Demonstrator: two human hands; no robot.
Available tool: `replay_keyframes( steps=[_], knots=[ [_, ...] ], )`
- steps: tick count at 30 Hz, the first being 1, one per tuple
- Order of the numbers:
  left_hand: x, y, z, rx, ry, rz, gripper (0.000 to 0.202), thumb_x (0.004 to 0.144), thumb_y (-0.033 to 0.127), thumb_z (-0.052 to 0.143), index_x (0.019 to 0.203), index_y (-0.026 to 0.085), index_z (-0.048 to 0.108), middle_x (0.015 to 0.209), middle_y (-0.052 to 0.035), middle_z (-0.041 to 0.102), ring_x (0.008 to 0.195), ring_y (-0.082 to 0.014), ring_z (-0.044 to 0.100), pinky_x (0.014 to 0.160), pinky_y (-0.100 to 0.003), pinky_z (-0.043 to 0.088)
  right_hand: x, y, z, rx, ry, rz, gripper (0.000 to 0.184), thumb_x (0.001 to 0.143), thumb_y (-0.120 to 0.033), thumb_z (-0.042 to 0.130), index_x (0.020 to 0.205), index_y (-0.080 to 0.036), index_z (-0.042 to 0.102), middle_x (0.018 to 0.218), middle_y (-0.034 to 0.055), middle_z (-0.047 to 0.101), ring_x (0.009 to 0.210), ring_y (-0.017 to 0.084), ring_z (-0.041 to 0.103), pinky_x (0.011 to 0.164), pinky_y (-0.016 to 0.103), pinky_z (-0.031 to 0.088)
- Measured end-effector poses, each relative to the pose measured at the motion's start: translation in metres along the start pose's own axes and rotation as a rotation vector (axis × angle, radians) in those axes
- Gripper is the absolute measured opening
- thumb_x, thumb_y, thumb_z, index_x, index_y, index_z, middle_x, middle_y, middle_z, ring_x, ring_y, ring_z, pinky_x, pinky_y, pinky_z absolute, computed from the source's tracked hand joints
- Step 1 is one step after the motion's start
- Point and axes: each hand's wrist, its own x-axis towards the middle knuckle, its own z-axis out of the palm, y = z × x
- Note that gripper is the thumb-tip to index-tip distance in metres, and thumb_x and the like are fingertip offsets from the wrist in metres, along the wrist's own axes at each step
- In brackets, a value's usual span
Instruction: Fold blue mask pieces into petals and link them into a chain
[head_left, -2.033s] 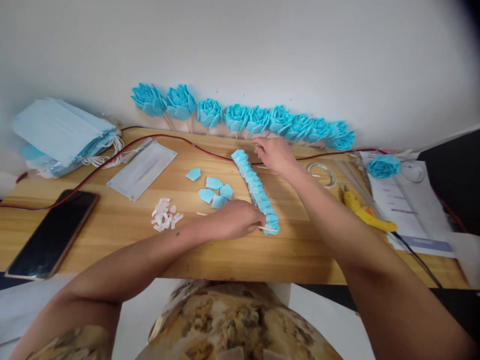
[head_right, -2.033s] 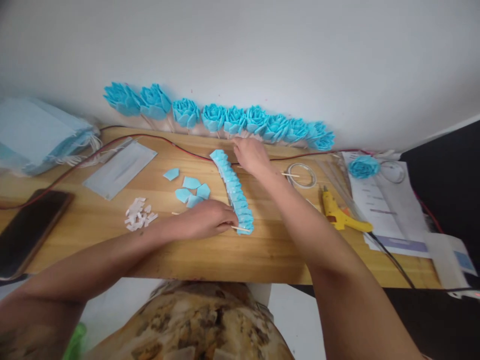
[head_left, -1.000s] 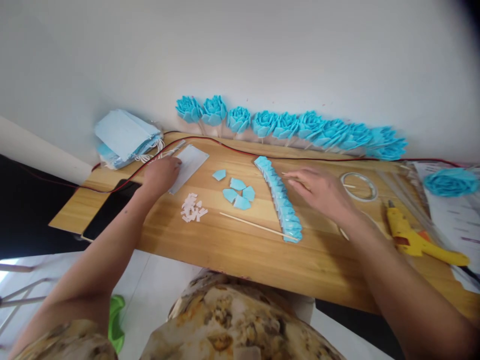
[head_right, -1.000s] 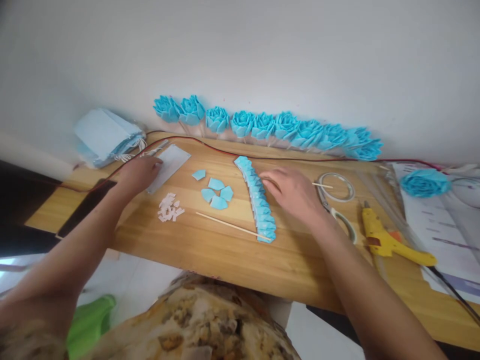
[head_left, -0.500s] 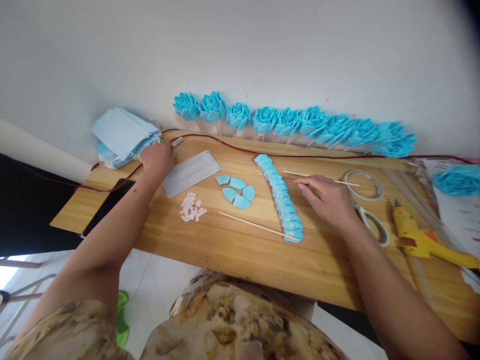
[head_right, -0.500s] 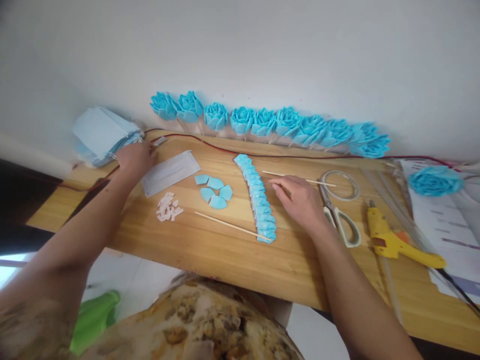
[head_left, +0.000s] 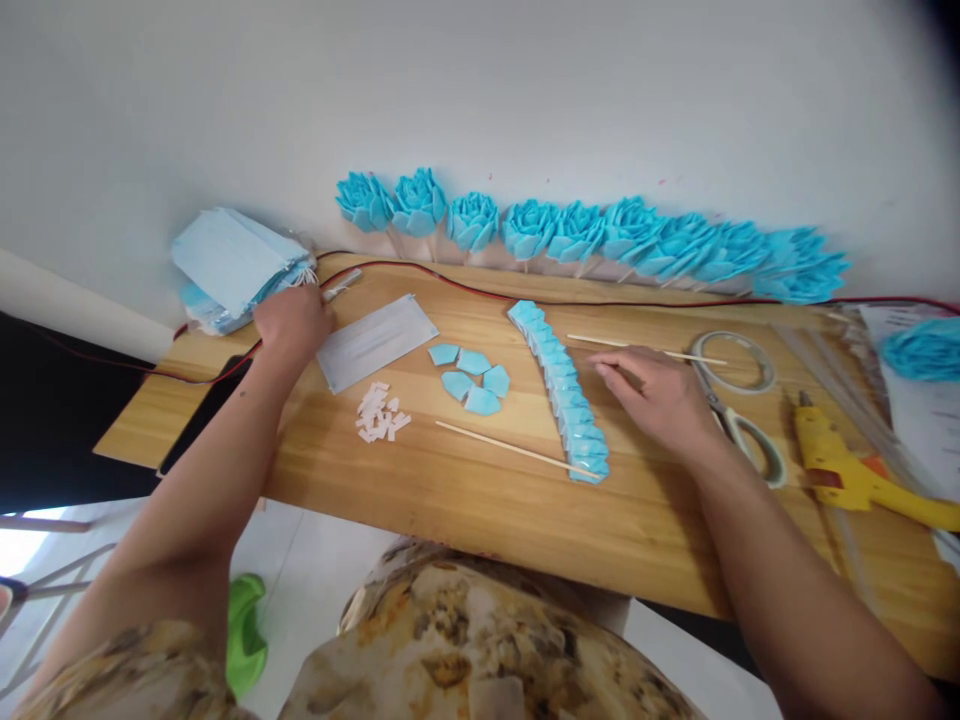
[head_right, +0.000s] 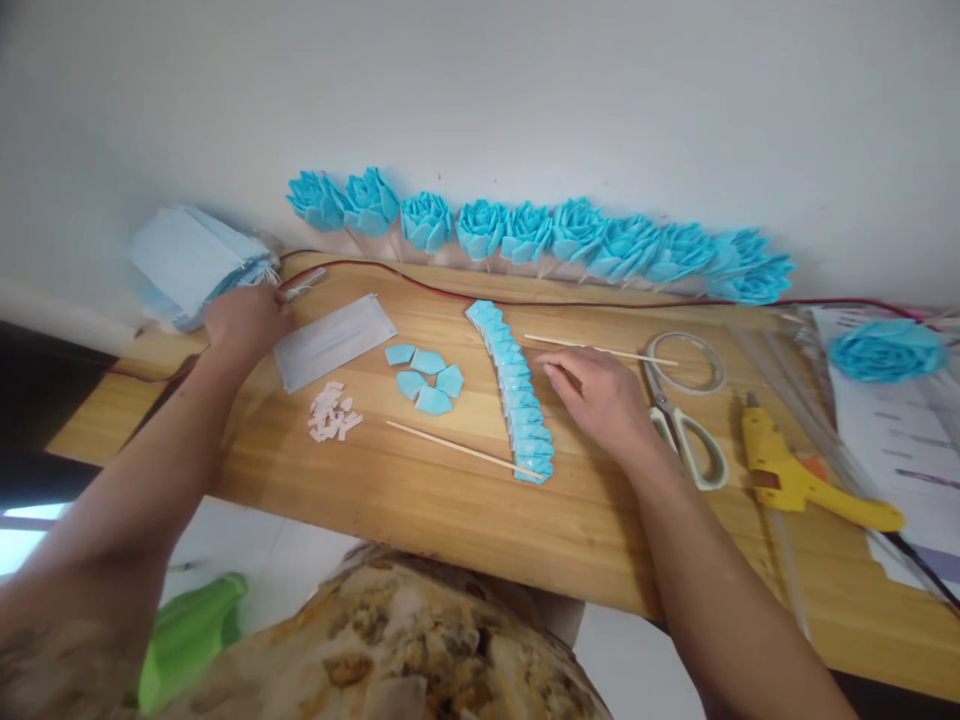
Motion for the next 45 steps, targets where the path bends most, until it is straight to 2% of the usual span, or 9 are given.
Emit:
replay_keyframes(
  steps=[4,10,14,20,25,28,31,35,45],
  knots=[
    [-0.006,-0.008,0.0,-0.026,-0.018,-0.034,0.048,0.092,0.04,0.04,0.114,0.011,0.071,0.113,-0.0255,0.071,0.106,-0.0434,0.065,0.083,-0.05,0.05,0.0,-0.002,0.0,0.017,-0.009,0.004,0.029,0.098,-0.034,0.045,0.103,-0.027,0.073,0.105,0.0071,0.078,0.099,0.026,0.072,0.088,0.042,0.055],
    [0.001,0.0,-0.001,-0.035,0.068,-0.032,0.05,0.094,0.046,0.038,0.128,0.019,0.063,0.116,-0.0183,0.072,0.108,-0.0387,0.064,0.085,-0.043,0.049,0.001,-0.003,-0.001,0.001,-0.003,-0.001,0.029,0.097,-0.033,0.046,0.102,-0.025,0.073,0.105,0.0084,0.078,0.097,0.027,0.072,0.087,0.042,0.054],
    [0.009,0.007,-0.005,-0.006,0.053,0.032,0.05,0.095,0.046,0.044,0.128,0.015,0.062,0.119,-0.019,0.07,0.108,-0.0368,0.062,0.082,-0.039,0.046,0.001,-0.001,0.0,-0.005,-0.005,-0.009,0.028,0.097,-0.031,0.047,0.102,-0.023,0.073,0.104,0.009,0.078,0.096,0.027,0.072,0.084,0.042,0.055],
    [0.015,0.004,-0.007,0.015,0.036,0.16,0.058,0.1,0.048,0.027,0.126,0.012,0.063,0.114,-0.0175,0.069,0.095,-0.0287,0.059,0.071,-0.034,0.035,0.0,0.001,0.002,0.0,0.06,-0.057,0.025,0.095,-0.029,0.051,0.1,-0.022,0.075,0.098,0.008,0.079,0.09,0.025,0.073,0.079,0.039,0.054],
    [-0.005,0.012,-0.02,-0.025,0.121,0.165,0.069,0.099,0.061,0.022,0.133,0.013,0.057,0.104,-0.0145,0.068,0.085,-0.0254,0.057,0.067,-0.033,0.028,0.0,-0.001,0.0,-0.011,0.057,-0.058,0.024,0.096,-0.027,0.052,0.099,-0.022,0.075,0.098,0.0077,0.079,0.089,0.025,0.073,0.079,0.038,0.053],
    [-0.033,0.03,-0.031,-0.113,0.177,0.302,0.056,0.1,0.053,0.034,0.134,0.017,0.059,0.098,-0.0118,0.071,0.081,-0.0244,0.057,0.066,-0.031,0.027,0.0,-0.001,0.0,-0.025,0.052,-0.057,0.023,0.095,-0.027,0.053,0.098,-0.022,0.075,0.098,0.0076,0.079,0.089,0.025,0.073,0.078,0.038,0.052],
    [-0.062,0.051,-0.034,-0.294,0.188,0.642,0.035,0.094,0.04,0.052,0.116,0.021,0.071,0.091,-0.006,0.073,0.078,-0.0193,0.059,0.068,-0.029,0.033,0.0,-0.002,0.001,-0.029,0.056,-0.065,0.024,0.095,-0.027,0.053,0.098,-0.022,0.076,0.098,0.007,0.079,0.088,0.025,0.073,0.078,0.038,0.052],
    [-0.083,0.076,-0.025,-0.389,0.162,1.02,0.027,0.094,0.033,0.052,0.095,0.018,0.074,0.083,-0.0064,0.072,0.075,-0.0181,0.061,0.065,-0.028,0.034,0.0,-0.006,0.001,-0.017,0.057,-0.071,0.024,0.096,-0.028,0.052,0.099,-0.022,0.075,0.1,0.0071,0.079,0.089,0.025,0.073,0.078,0.037,0.052],
    [-0.089,0.096,-0.018,-0.488,0.209,1.054,0.032,0.095,0.033,0.05,0.078,0.015,0.07,0.073,-0.0067,0.069,0.065,-0.0168,0.056,0.06,-0.029,0.032,-0.002,-0.011,0.001,-0.005,0.057,-0.095,0.026,0.098,-0.033,0.051,0.1,-0.023,0.076,0.102,0.0068,0.079,0.094,0.026,0.072,0.081,0.039,0.051]
  ],
)
